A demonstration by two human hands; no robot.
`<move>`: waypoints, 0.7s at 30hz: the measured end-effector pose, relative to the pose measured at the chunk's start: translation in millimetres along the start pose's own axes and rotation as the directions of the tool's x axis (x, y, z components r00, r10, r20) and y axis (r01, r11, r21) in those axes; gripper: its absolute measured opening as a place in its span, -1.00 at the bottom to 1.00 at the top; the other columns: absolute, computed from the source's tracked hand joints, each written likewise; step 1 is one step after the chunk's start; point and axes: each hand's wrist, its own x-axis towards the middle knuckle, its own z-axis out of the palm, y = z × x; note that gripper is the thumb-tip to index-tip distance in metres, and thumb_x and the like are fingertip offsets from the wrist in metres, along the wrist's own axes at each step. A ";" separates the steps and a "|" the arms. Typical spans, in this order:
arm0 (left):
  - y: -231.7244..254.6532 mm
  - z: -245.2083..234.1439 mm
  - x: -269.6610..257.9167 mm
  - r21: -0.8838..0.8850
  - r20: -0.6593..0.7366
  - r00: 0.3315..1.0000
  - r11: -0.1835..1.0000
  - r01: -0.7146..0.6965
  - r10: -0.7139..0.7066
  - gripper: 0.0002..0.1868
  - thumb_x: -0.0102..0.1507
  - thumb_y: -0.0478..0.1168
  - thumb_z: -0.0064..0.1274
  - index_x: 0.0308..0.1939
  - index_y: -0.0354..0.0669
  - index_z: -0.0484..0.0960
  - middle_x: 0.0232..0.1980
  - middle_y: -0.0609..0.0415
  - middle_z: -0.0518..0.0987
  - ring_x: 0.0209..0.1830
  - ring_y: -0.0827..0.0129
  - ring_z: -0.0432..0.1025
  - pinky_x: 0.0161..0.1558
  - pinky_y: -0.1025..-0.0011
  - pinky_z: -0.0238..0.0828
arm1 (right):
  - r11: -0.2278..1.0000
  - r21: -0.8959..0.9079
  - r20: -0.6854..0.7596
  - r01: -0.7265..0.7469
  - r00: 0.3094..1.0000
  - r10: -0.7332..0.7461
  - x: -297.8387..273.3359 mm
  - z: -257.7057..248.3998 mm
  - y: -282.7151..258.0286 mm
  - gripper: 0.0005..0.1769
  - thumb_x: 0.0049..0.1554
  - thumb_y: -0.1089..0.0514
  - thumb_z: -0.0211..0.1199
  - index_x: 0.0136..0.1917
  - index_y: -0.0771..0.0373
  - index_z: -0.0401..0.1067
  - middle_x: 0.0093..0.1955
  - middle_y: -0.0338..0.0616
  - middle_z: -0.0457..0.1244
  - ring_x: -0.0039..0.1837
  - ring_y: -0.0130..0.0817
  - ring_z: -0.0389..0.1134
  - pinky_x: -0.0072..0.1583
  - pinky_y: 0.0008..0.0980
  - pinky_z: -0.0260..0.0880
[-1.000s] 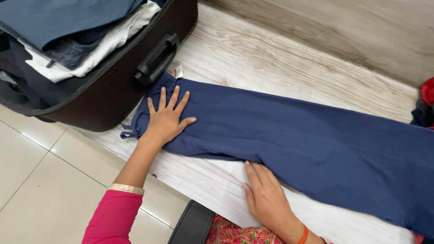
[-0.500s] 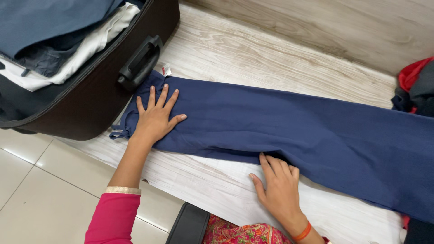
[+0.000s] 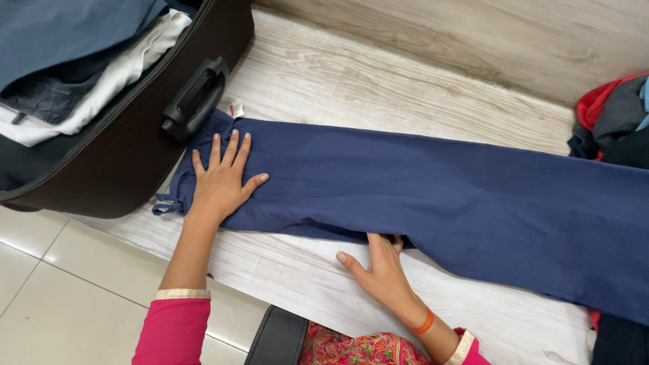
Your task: The person folds a white long-sleeved shirt and two pairs of dark pants on a light-colored floor. They smooth each garment, fold it into a compact rectangle, and place it into an open black suitcase.
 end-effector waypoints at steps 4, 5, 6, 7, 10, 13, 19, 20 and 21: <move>1.2 0.7 -0.2 0.012 0.011 1.000 1.000 0.022 -0.023 -0.02 0.23 0.49 -0.23 0.60 0.12 0.03 0.65 0.05 0.00 0.64 -0.02 -0.23 0.44 -0.35 -0.40 | 0.959 0.241 -0.038 -0.150 0.986 0.164 4.4 6.8 -6.9 -0.26 0.12 -0.10 0.36 0.37 0.45 0.28 0.24 0.20 0.22 0.32 -0.03 0.17 0.28 -0.11 0.06; 1.3 1.2 -0.2 0.012 0.011 1.000 1.000 0.022 -0.023 -0.02 0.23 0.49 -0.23 0.60 0.12 0.03 0.65 0.05 0.00 0.64 -0.02 -0.23 0.44 -0.35 -0.40 | 0.886 0.393 0.008 -0.246 0.964 0.264 6.0 6.2 -8.0 -0.33 0.12 -0.07 0.38 0.30 0.44 0.32 0.13 0.13 0.22 0.23 -0.14 0.20 0.25 -0.21 0.14; 1.4 1.7 -0.1 0.011 0.012 1.000 1.000 0.022 -0.023 -0.02 0.23 0.50 -0.23 0.60 0.12 0.03 0.65 0.05 0.00 0.64 -0.01 -0.24 0.44 -0.34 -0.40 | 0.780 0.529 0.070 -0.334 0.933 0.352 7.1 5.5 -8.9 -0.41 0.12 -0.04 0.40 0.23 0.42 0.36 0.03 0.06 0.22 0.14 -0.25 0.22 0.22 -0.32 0.22; 0.9 1.5 0.7 0.013 0.012 1.000 1.000 0.022 -0.022 -0.02 0.23 0.50 -0.23 0.59 0.12 0.03 0.65 0.05 0.00 0.64 -0.01 -0.24 0.44 -0.34 -0.40 | 0.681 0.635 0.098 -0.365 0.912 0.398 5.4 3.9 -9.9 -0.46 0.10 -0.01 0.39 0.19 0.40 0.39 0.01 -0.02 0.25 0.09 -0.31 0.23 0.17 -0.37 0.25; -0.9 0.9 0.4 -0.003 0.010 1.000 1.000 0.012 -0.012 0.00 0.23 0.50 -0.23 0.60 0.11 0.02 0.65 0.04 -0.01 0.64 -0.01 -0.24 0.44 -0.34 -0.41 | 0.492 0.712 0.257 -0.501 0.838 0.480 -9.1 -0.9 -9.8 -0.60 0.07 0.05 0.40 -0.01 0.44 0.45 -0.14 -0.15 0.26 -0.09 -0.40 0.19 -0.04 -0.42 0.20; -1.5 1.5 1.6 0.009 0.017 1.000 1.000 0.018 -0.018 -0.01 0.22 0.50 -0.24 0.59 0.12 0.01 0.65 0.05 -0.01 0.64 0.01 -0.24 0.44 -0.33 -0.39 | 0.708 0.402 0.424 -0.581 0.803 0.419 -28.2 -9.1 -14.2 -0.62 0.10 0.05 0.40 -0.18 0.49 0.48 -0.36 -0.07 0.15 -0.27 -0.35 0.09 -0.21 -0.33 0.07; -5.5 4.2 0.3 0.014 -0.046 0.999 1.000 -0.004 0.005 -0.05 0.26 0.46 -0.26 0.61 0.11 0.02 0.65 0.03 0.00 0.64 -0.03 -0.18 0.43 -0.34 -0.33 | 0.902 0.227 0.559 -0.367 0.807 0.188 -48.8 -38.3 -45.2 -0.64 0.10 0.04 0.43 0.00 0.36 0.50 -0.27 -0.12 0.26 -0.23 -0.44 0.22 -0.17 -0.41 0.27; -7.2 2.9 0.5 0.011 -0.059 0.998 1.000 -0.003 0.004 -0.05 0.26 0.45 -0.25 0.61 0.11 0.03 0.65 0.03 0.00 0.63 -0.04 -0.18 0.42 -0.36 -0.33 | 0.866 0.218 0.612 -0.451 0.754 0.239 -48.3 -44.0 -46.8 -0.60 0.10 0.02 0.42 0.09 0.34 0.49 -0.24 -0.11 0.28 -0.22 -0.45 0.23 -0.16 -0.41 0.29; -8.2 1.3 -0.2 0.008 -0.070 0.998 1.000 -0.004 0.005 -0.05 0.26 0.45 -0.25 0.61 0.11 0.03 0.66 0.02 0.00 0.63 -0.05 -0.17 0.41 -0.39 -0.33 | 0.822 0.203 0.661 -0.532 0.694 0.286 -49.2 -50.1 -47.4 -0.54 0.10 0.01 0.41 0.18 0.31 0.47 -0.21 -0.10 0.30 -0.22 -0.45 0.24 -0.15 -0.42 0.31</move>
